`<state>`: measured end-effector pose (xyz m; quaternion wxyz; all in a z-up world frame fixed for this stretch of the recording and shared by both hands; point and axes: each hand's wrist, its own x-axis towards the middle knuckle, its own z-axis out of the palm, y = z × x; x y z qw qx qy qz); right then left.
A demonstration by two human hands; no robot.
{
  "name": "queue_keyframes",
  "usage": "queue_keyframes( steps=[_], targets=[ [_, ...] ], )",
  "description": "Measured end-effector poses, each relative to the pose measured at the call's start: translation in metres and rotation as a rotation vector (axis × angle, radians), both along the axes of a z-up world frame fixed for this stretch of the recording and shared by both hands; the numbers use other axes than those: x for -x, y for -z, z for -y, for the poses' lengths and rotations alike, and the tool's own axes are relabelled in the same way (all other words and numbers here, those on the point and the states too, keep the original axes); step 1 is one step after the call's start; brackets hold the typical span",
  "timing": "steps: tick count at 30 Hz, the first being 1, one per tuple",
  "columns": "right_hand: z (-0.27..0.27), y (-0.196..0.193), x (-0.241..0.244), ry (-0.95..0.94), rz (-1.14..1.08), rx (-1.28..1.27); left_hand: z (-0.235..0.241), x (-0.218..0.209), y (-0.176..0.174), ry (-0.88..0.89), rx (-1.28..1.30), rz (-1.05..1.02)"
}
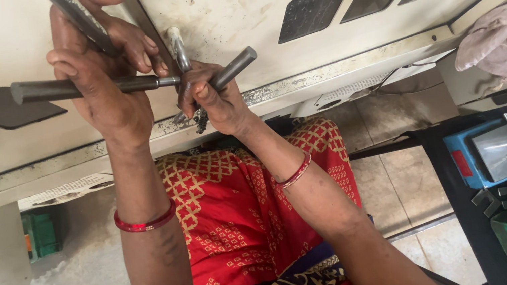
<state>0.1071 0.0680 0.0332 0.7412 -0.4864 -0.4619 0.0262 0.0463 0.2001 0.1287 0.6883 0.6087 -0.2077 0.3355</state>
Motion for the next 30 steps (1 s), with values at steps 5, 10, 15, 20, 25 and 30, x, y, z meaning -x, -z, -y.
queue_keyframes(
  steps=[5, 10, 15, 20, 25, 30],
  targets=[
    [-0.0022, -0.0005, -0.0003, -0.022, -0.027, -0.026, 0.0012, 0.0008, -0.0011, -0.007, 0.013, -0.003],
    [-0.0026, 0.0007, -0.0004, -0.021, -0.026, -0.020, 0.0022, -0.0002, -0.0005, -0.005, 0.016, 0.013],
    [-0.0016, 0.0006, -0.0003, 0.013, 0.009, -0.006, 0.0013, -0.0001, 0.0007, 0.007, 0.039, 0.001],
    [-0.0010, 0.0003, -0.0005, -0.016, -0.017, 0.002, 0.0011, -0.0011, -0.0005, -0.011, 0.008, 0.019],
    [-0.0033, 0.0036, -0.0006, -0.011, -0.025, -0.021, 0.0012, -0.0021, 0.0004, -0.007, 0.011, 0.030],
    [-0.0040, 0.0061, 0.0001, -0.034, -0.067, -0.051, 0.0000, -0.0021, -0.0007, -0.017, -0.001, 0.025]
  ],
)
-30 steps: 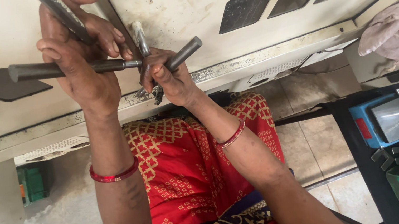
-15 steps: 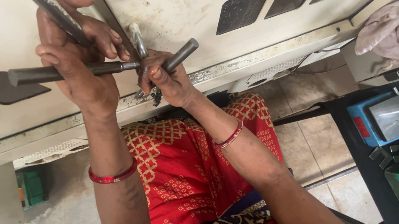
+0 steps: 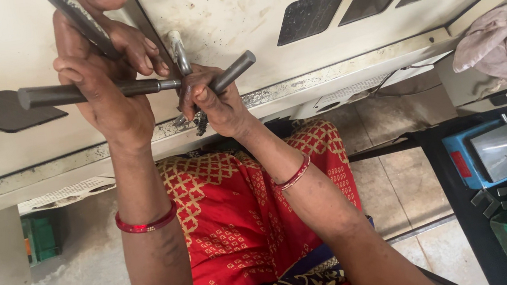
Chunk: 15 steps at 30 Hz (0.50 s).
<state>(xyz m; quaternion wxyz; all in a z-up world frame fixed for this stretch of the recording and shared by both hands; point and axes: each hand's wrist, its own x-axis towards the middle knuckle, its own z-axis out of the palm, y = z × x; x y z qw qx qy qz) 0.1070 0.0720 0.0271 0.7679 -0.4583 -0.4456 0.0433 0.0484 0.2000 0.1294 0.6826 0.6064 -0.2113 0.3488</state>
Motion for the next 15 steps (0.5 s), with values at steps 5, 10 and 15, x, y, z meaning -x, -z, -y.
queue_keyframes(
  steps=[5, 10, 15],
  targets=[
    [-0.0008, 0.0014, -0.0004, -0.004, 0.001, -0.015, 0.0010, 0.0000, 0.0001, -0.012, -0.004, -0.001],
    [-0.0024, 0.0003, 0.0001, -0.024, -0.038, -0.049, 0.0009, 0.0005, 0.0006, -0.013, 0.005, -0.007],
    [0.0004, 0.0004, -0.0003, 0.016, 0.038, 0.007, 0.0008, 0.0010, 0.0001, -0.019, 0.003, -0.011]
  ],
)
